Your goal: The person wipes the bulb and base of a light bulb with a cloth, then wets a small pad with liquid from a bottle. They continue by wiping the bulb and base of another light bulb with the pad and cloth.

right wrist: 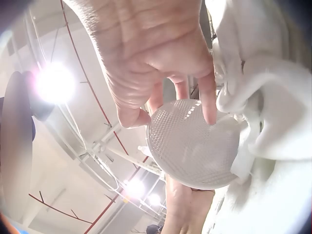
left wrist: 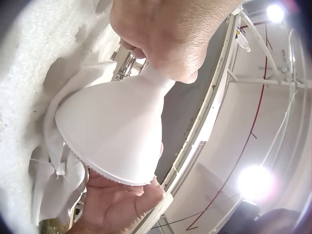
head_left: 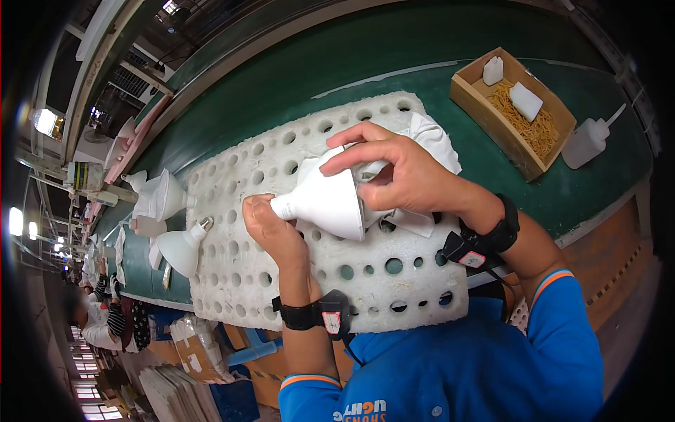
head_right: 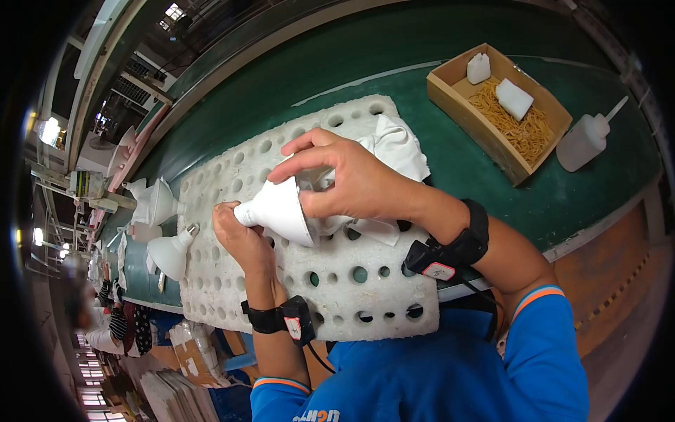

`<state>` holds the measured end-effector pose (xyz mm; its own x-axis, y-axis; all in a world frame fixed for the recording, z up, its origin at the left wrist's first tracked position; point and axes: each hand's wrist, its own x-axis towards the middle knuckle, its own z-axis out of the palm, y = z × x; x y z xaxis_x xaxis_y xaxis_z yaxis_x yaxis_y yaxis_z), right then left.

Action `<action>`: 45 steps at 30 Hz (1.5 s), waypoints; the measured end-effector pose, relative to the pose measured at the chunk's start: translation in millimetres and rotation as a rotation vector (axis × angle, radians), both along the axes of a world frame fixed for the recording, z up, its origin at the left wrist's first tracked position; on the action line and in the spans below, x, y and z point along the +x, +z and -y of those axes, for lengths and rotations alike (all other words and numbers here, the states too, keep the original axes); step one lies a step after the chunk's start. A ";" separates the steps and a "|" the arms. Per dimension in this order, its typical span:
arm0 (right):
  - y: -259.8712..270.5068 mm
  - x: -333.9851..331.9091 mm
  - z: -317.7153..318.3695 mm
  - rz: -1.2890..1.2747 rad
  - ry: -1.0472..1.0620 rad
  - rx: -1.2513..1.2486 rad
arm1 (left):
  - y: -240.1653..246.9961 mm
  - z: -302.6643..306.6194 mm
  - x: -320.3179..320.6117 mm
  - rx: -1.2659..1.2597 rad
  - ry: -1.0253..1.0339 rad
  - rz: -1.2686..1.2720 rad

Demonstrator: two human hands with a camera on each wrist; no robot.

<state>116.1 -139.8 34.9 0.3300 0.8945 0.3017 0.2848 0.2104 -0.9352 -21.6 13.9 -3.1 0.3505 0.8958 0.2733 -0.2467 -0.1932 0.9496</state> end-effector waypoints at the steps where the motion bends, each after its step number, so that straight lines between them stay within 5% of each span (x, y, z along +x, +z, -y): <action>1: 1.2 -2.7 1.1 0.073 -0.011 0.011 | 0.1 0.1 0.8 -0.019 0.009 0.007; 4: 5.3 -13.6 3.9 0.217 -0.010 0.003 | -0.1 -1.7 1.2 -0.054 0.017 0.015; 19: 6.1 -3.0 3.3 -0.267 0.069 0.017 | -4.6 0.2 -5.1 0.196 0.044 -0.012; 23: 1.8 -11.9 2.7 0.262 0.006 0.035 | -0.3 4.8 -1.5 0.178 0.124 -0.047; 27: -1.6 -14.1 -1.4 0.353 -0.019 0.079 | -7.0 -7.3 -4.3 0.120 0.132 -0.090; 33: 0.8 -15.6 -0.4 0.390 -0.066 0.088 | 8.3 -0.6 -2.3 -0.048 0.081 -0.058; 40: -3.1 -7.5 -4.8 -0.094 -0.020 0.064 | 2.1 -1.4 -4.4 0.036 0.041 -0.040; 43: -0.1 -7.6 -4.0 -0.049 0.040 0.041 | 1.8 -1.0 -3.9 0.002 0.044 -0.032; 45: 2.1 -13.5 0.0 0.211 -0.019 0.036 | 2.6 -0.2 -4.0 -0.062 0.038 -0.014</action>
<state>102.6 -139.8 37.0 0.2730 0.8759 0.3979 0.4780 0.2355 -0.8462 -25.6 14.1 -0.5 0.3191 0.9235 0.2127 -0.2273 -0.1433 0.9632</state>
